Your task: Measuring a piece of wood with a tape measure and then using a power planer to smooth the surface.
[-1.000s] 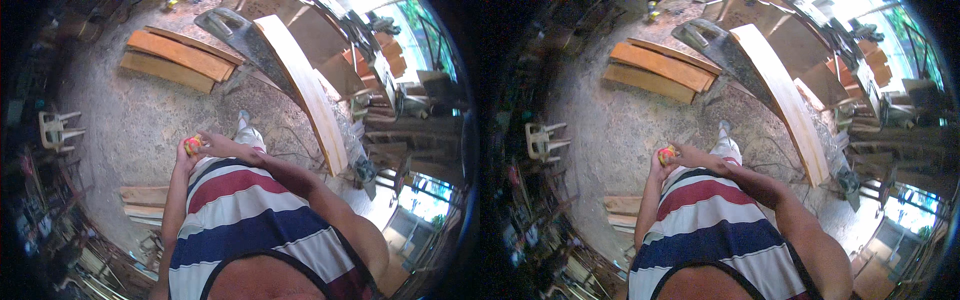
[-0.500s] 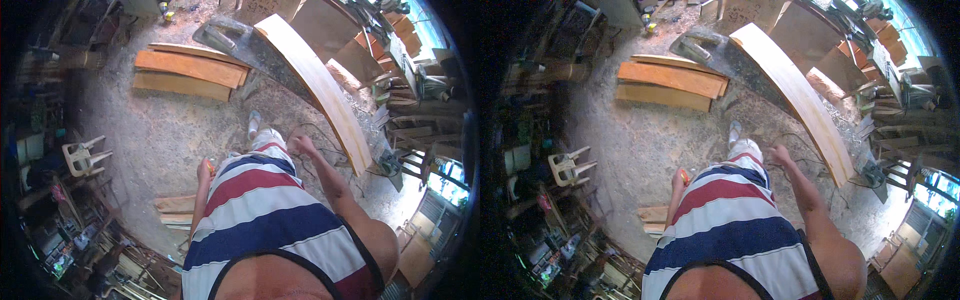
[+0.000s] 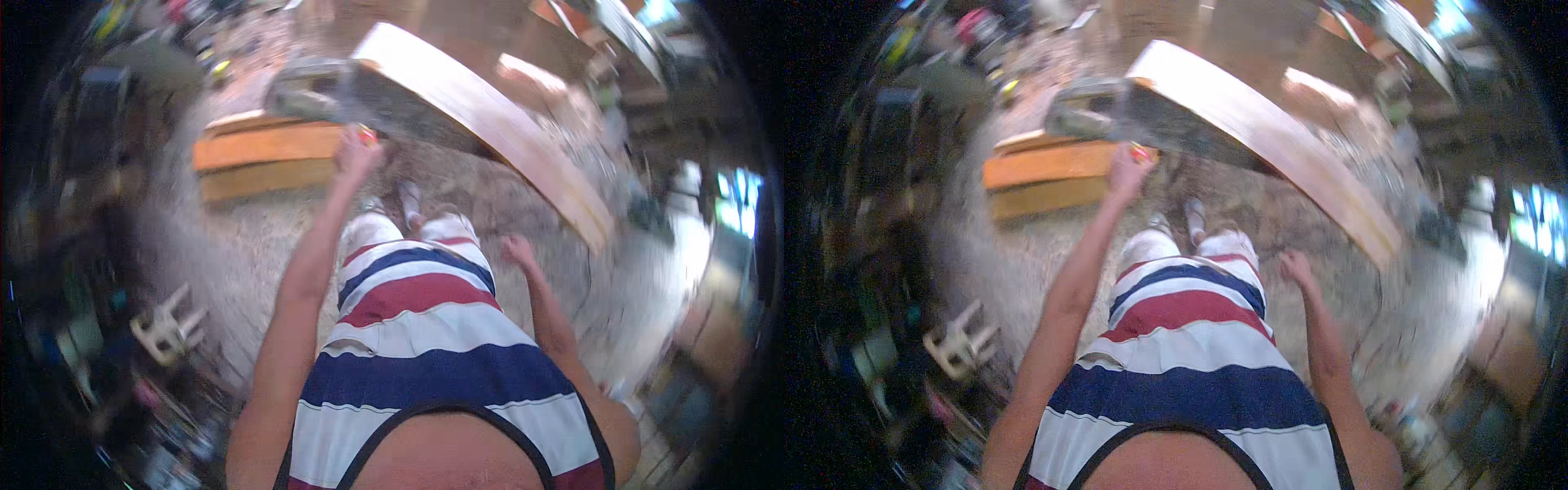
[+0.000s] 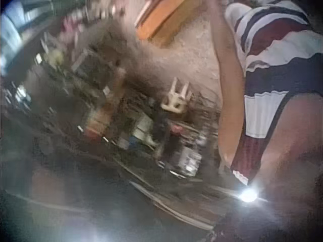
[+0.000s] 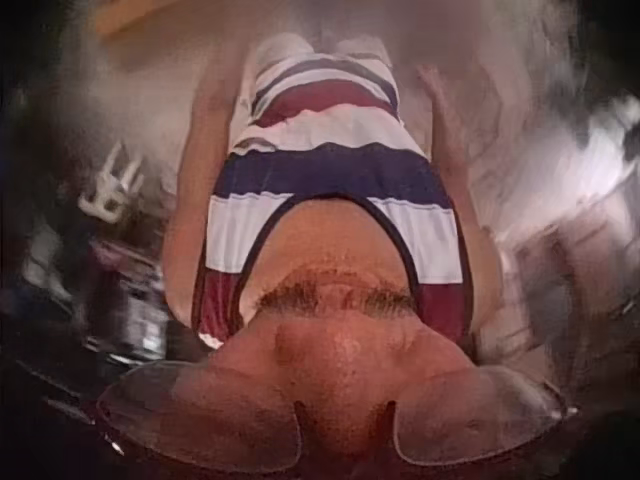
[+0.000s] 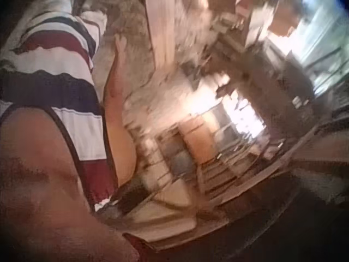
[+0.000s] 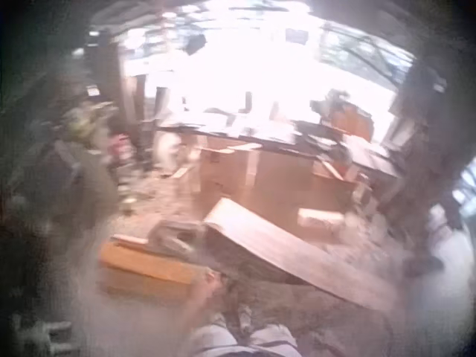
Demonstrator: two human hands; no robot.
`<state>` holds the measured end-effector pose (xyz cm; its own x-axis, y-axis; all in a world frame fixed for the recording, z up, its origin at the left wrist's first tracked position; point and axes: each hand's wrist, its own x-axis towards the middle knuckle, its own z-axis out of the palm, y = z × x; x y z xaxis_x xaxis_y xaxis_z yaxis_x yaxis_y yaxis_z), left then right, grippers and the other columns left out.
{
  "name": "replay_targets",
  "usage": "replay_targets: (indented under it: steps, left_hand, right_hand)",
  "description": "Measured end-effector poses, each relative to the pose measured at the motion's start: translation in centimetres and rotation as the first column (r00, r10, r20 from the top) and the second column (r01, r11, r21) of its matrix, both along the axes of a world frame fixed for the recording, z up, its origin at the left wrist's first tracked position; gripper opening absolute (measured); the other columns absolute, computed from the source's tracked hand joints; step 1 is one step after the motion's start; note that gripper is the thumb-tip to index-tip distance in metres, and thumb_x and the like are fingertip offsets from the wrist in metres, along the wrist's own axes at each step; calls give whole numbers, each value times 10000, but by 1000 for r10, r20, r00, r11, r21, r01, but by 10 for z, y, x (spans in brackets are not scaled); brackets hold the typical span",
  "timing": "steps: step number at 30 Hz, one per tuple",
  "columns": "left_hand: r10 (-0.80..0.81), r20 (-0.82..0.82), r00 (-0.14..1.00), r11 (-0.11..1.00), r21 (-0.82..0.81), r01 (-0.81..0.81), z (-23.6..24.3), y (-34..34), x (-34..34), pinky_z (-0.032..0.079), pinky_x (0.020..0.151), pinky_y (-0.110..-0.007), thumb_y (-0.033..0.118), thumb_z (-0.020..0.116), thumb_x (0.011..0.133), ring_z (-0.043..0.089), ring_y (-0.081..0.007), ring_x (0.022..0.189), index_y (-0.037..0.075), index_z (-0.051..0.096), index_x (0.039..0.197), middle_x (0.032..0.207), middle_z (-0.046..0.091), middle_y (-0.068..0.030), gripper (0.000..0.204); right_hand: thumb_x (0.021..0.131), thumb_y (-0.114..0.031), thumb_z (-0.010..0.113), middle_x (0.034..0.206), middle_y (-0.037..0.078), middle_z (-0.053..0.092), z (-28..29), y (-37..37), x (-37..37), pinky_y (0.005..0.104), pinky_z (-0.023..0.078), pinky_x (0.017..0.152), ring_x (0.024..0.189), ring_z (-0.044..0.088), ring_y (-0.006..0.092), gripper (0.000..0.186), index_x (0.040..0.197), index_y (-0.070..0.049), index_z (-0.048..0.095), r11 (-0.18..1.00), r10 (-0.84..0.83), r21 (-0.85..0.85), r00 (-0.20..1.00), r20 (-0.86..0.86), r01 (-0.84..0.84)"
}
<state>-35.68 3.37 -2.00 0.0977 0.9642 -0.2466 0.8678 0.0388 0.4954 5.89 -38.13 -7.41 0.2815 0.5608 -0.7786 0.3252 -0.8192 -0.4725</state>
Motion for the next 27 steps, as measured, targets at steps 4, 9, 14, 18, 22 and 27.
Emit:
replay_targets:
  steps: [4,9,14,18,22,27]
  left_hand:
    - [-116,-3,993,991,71,116,-28,106,8,561,1022,-561,387,890,844,705,-386,1202,101,622,1326,1216,722,-221,621]
    - [-354,-301,886,916,83,394,-56,131,-13,474,1205,-548,373,818,946,475,-515,1517,118,262,1750,1721,329,-332,1010]
    - [-315,-69,947,912,255,322,-53,90,-36,346,1303,-540,374,764,1009,277,-521,1638,108,254,1759,1795,190,-333,945]
    - [-140,24,990,986,96,137,-59,8,-70,304,1325,-518,362,757,1013,271,-475,1653,-11,345,1704,1754,304,-345,887]
    - [167,126,978,878,-469,-90,-100,-79,-105,584,985,-492,347,768,991,712,-343,1141,-49,649,1385,1270,754,-187,571]
    - [419,-124,899,474,-815,-334,-107,-182,-113,602,736,-474,423,680,1026,707,-257,975,85,662,1367,1147,726,-97,480]
  right_hand:
    - [1080,-324,683,900,60,745,54,-35,-70,350,574,622,740,713,162,341,1250,-34,743,873,-442,188,893,-82,450]
    - [1083,-286,641,899,52,762,93,-113,-154,336,611,627,740,738,155,334,1292,-47,747,849,-529,-25,849,-14,528]
    - [996,-278,689,778,145,778,52,-222,-231,446,614,677,671,768,282,310,1092,-10,812,862,-371,-331,923,104,384]
    - [970,-312,716,805,145,794,17,-283,-243,459,628,697,740,793,302,328,1089,-25,819,799,-450,-426,892,47,425]
    - [999,-268,733,895,115,783,-18,-311,-146,404,585,615,724,745,233,217,940,-66,786,686,-647,-404,762,41,605]
    - [1099,-554,538,1111,152,782,-15,-280,132,489,591,746,894,728,291,607,1191,0,770,679,-563,-170,656,503,714]
